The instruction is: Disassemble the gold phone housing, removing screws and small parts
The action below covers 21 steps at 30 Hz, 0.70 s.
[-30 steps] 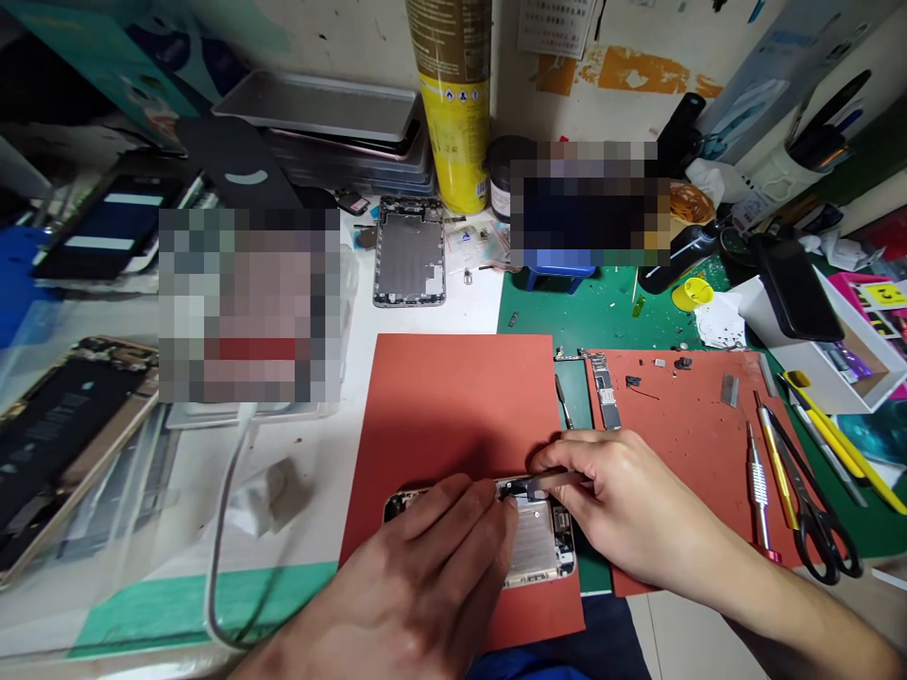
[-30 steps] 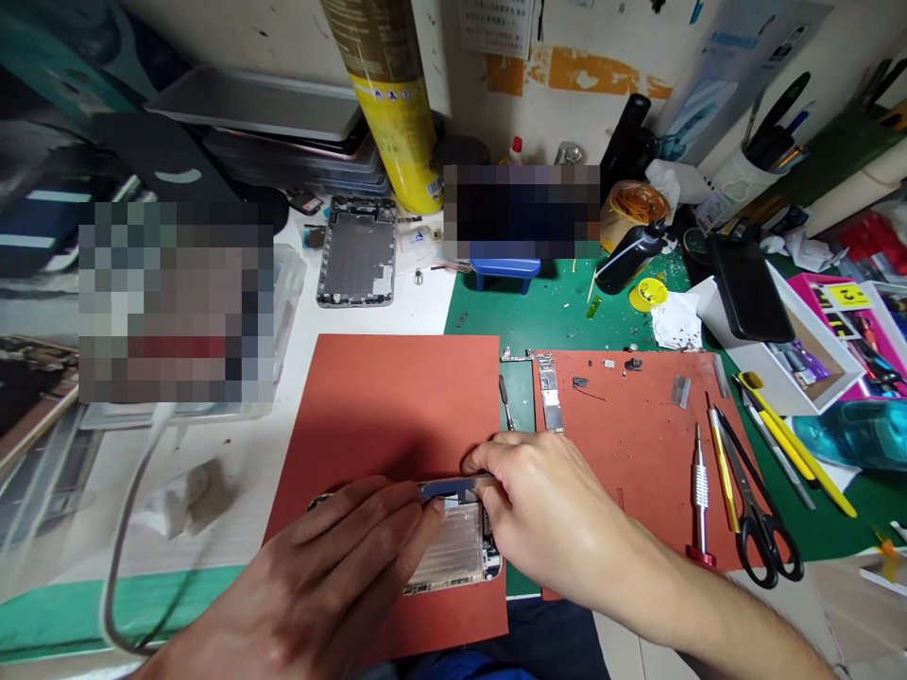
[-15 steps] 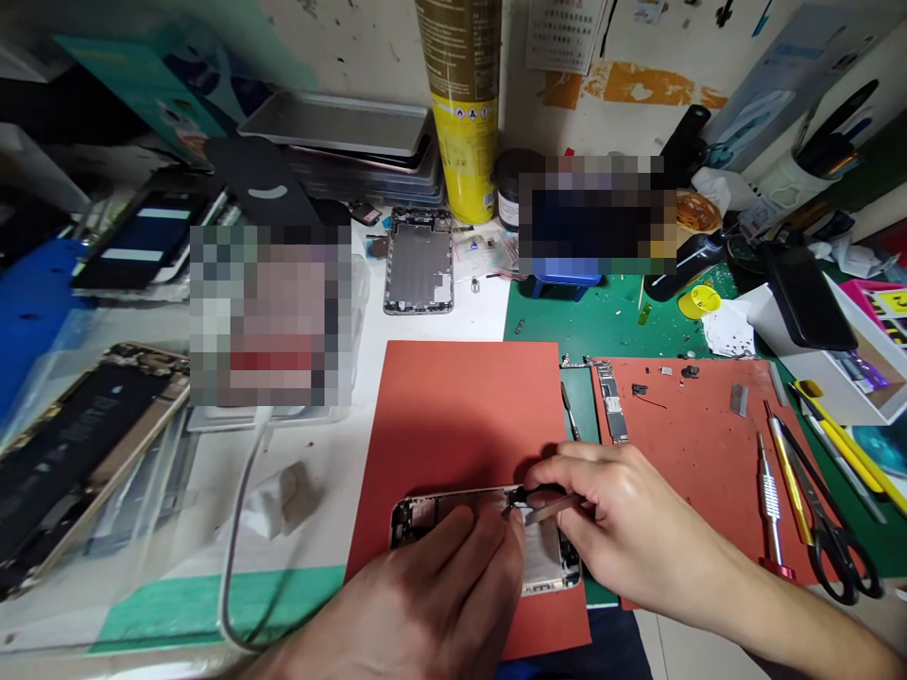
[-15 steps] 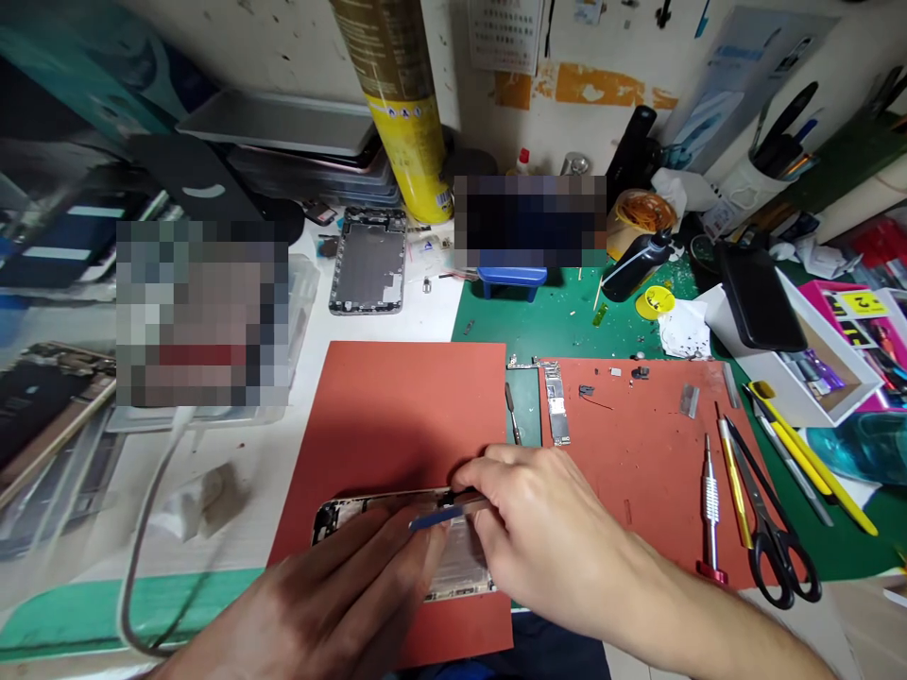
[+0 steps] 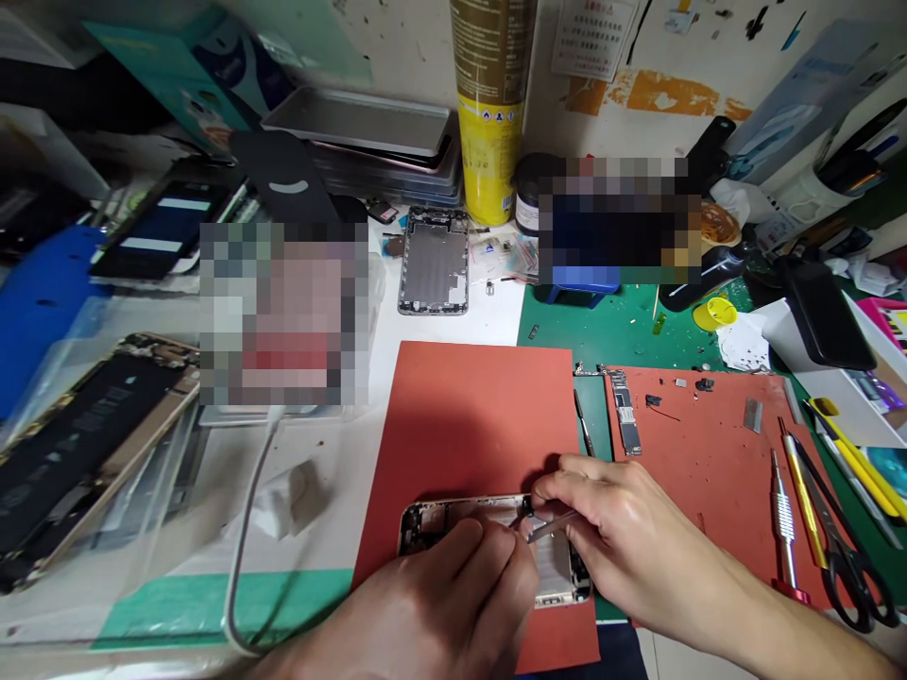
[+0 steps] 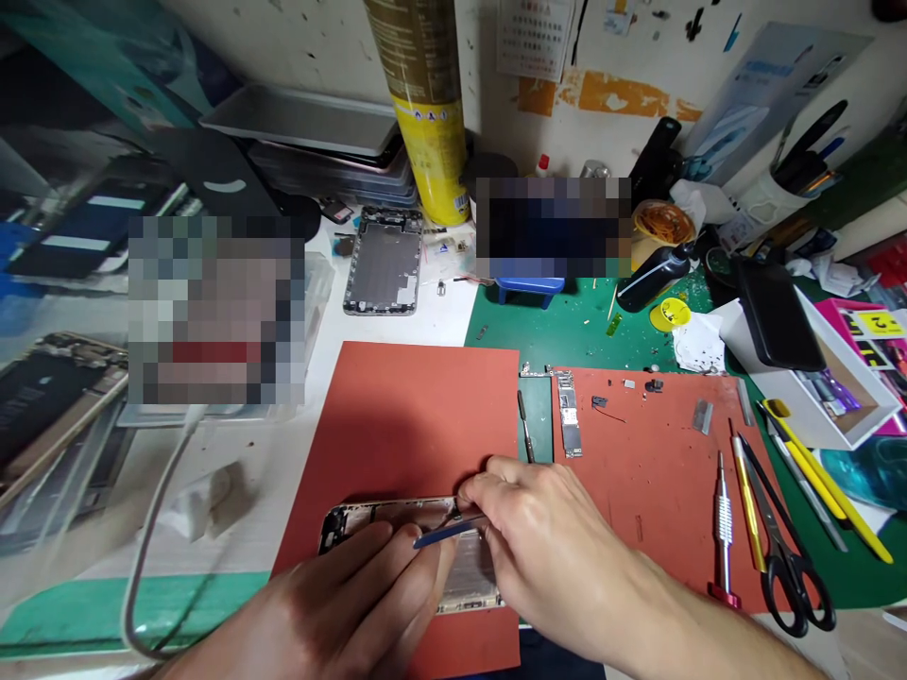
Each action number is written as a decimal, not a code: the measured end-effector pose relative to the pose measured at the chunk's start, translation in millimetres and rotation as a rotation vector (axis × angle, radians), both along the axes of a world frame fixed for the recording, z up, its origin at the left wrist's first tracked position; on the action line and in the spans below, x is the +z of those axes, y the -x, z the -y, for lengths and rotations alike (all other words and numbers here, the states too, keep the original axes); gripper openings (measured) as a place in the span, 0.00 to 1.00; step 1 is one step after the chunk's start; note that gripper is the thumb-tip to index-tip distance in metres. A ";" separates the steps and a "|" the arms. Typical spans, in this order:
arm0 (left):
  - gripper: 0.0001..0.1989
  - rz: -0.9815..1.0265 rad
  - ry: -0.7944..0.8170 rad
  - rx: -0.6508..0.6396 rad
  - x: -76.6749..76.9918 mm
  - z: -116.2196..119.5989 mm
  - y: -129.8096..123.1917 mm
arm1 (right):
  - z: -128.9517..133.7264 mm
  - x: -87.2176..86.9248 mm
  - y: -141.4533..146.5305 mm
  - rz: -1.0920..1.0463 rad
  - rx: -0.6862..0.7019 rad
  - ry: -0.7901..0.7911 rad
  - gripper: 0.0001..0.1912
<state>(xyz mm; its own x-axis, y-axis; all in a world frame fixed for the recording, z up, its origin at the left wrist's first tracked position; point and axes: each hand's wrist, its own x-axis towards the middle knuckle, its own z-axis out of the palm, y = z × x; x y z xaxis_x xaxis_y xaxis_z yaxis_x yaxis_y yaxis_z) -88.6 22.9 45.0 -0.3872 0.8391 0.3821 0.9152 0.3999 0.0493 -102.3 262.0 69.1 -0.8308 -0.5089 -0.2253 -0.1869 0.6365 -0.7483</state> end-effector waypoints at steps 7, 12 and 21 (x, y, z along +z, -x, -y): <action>0.12 0.033 0.003 0.004 2.6 -1.0 1.9 | -0.7 -2.0 -1.4 0.002 -0.014 0.025 0.19; 0.14 0.030 0.033 -0.014 1.8 0.9 1.4 | -0.8 -3.8 -2.7 -0.003 -0.047 0.047 0.18; 0.14 -0.008 0.043 0.000 -0.8 0.5 0.5 | -0.8 -4.8 -4.3 -0.029 -0.042 0.030 0.20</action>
<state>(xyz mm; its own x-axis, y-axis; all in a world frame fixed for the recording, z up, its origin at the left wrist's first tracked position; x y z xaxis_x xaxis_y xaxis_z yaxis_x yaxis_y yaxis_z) -89.1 22.5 44.2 -0.3845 0.8545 0.3492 0.9154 0.4018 0.0245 -98.0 262.8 64.3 -0.8575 -0.4796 -0.1862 -0.1823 0.6216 -0.7619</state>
